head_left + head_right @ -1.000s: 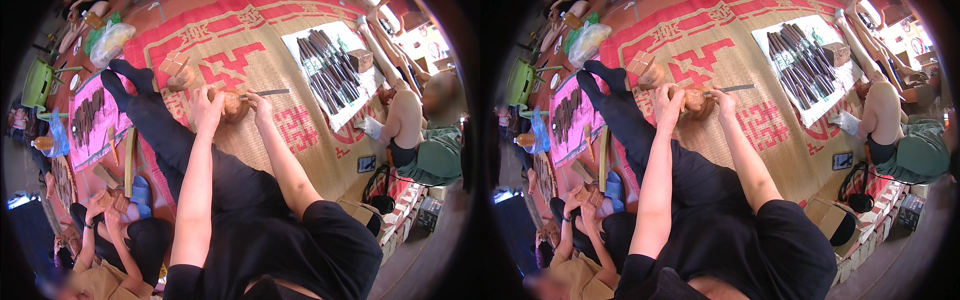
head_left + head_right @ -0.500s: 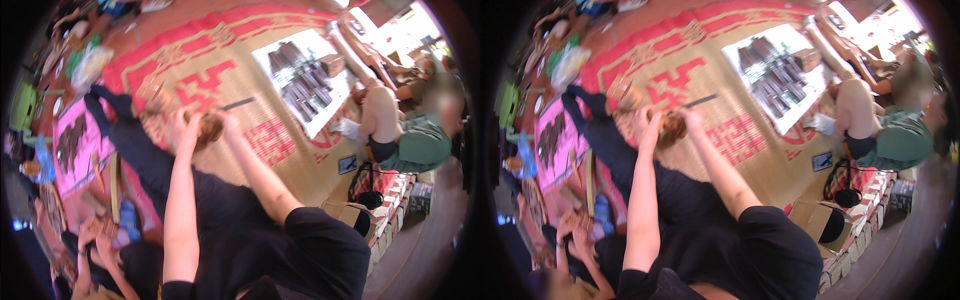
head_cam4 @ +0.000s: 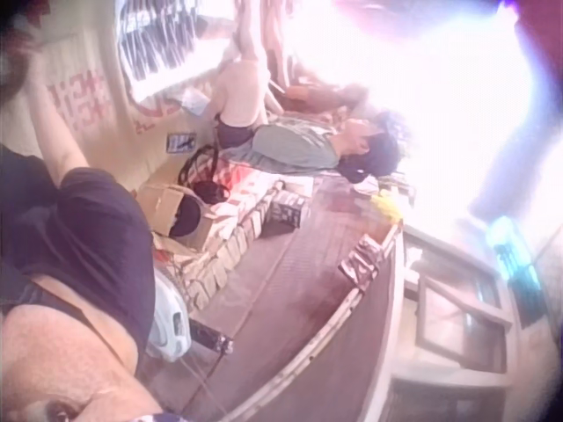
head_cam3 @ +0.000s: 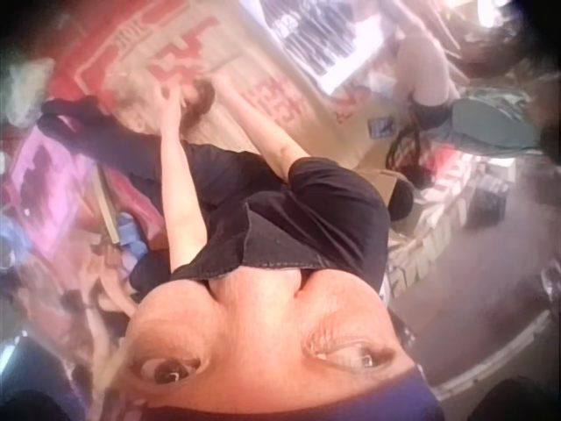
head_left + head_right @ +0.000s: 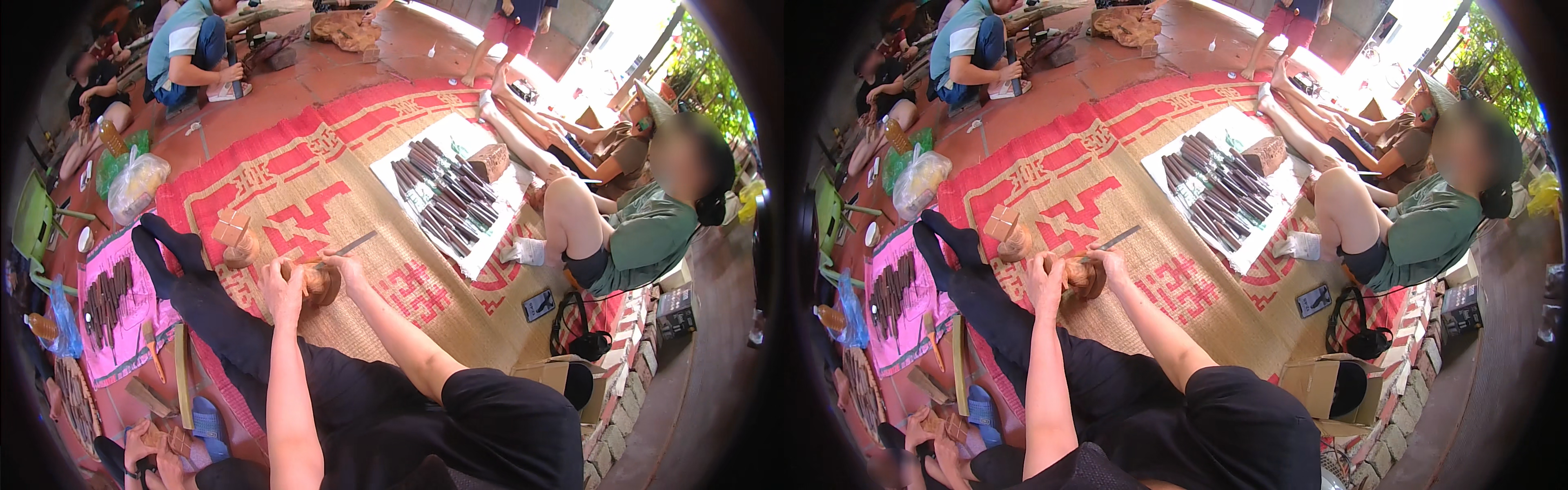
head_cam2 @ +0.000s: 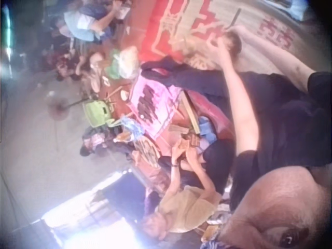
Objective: The person sits on the floor and uses a small knife to carve a wooden object. They hold the wood with their left hand and carefully shape it with the knife in their right hand, occasionally rotating the piece to access different sides.
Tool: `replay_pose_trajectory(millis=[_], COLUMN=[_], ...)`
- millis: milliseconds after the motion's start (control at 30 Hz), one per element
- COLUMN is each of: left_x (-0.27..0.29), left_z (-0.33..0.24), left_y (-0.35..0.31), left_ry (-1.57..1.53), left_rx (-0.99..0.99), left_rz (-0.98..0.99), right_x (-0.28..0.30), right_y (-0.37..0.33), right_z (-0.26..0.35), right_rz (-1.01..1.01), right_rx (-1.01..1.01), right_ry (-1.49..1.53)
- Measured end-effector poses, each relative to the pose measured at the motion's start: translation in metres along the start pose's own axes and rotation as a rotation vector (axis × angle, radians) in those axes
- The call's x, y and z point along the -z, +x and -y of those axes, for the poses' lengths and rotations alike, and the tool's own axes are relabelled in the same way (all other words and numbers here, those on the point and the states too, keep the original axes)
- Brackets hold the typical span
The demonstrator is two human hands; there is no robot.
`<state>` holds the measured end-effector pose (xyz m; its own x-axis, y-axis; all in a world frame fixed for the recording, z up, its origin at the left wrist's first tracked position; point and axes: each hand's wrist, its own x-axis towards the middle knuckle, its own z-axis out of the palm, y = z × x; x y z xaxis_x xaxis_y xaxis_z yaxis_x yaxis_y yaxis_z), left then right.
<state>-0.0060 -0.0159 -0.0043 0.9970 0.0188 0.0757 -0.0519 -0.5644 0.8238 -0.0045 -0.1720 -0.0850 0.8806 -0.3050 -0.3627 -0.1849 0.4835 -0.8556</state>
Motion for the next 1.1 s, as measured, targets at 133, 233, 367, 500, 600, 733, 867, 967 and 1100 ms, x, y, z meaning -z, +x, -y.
replay_pose_trajectory(millis=[133,233,367,500,600,733,867,967,1100], left_x=[0.002,0.002,-0.002,-0.003,-0.002,-0.007,-0.009,-0.008,-0.01], left_z=[0.001,0.007,0.004,0.005,0.007,0.009,0.019,0.021,0.013], left_y=[-0.001,0.001,-0.001,0.0,0.003,0.003,0.008,0.01,0.009], left_ry=[-0.006,-0.002,-0.006,-0.008,0.005,0.003,0.008,0.056,0.037], left_rx=[0.0,-0.024,-0.047,-0.025,-0.036,-0.065,-0.086,-0.052,-0.043], left_rz=[0.006,-0.014,-0.004,-0.011,-0.017,-0.032,-0.061,-0.081,-0.086], right_x=[0.002,-0.012,0.012,0.017,-0.001,0.012,0.025,-0.002,0.014], right_y=[0.008,-0.005,0.004,-0.001,-0.019,-0.008,0.0,-0.029,-0.016], right_z=[-0.001,0.008,-0.008,-0.009,0.002,-0.009,-0.025,-0.008,-0.028], right_rz=[0.005,0.099,0.019,-0.025,0.062,0.015,-0.062,0.008,-0.096], right_rx=[-0.003,0.056,0.014,0.003,0.039,0.016,0.06,0.104,0.045], right_ry=[0.08,0.048,-0.075,-0.049,-0.034,-0.003,-0.037,-0.019,0.037])
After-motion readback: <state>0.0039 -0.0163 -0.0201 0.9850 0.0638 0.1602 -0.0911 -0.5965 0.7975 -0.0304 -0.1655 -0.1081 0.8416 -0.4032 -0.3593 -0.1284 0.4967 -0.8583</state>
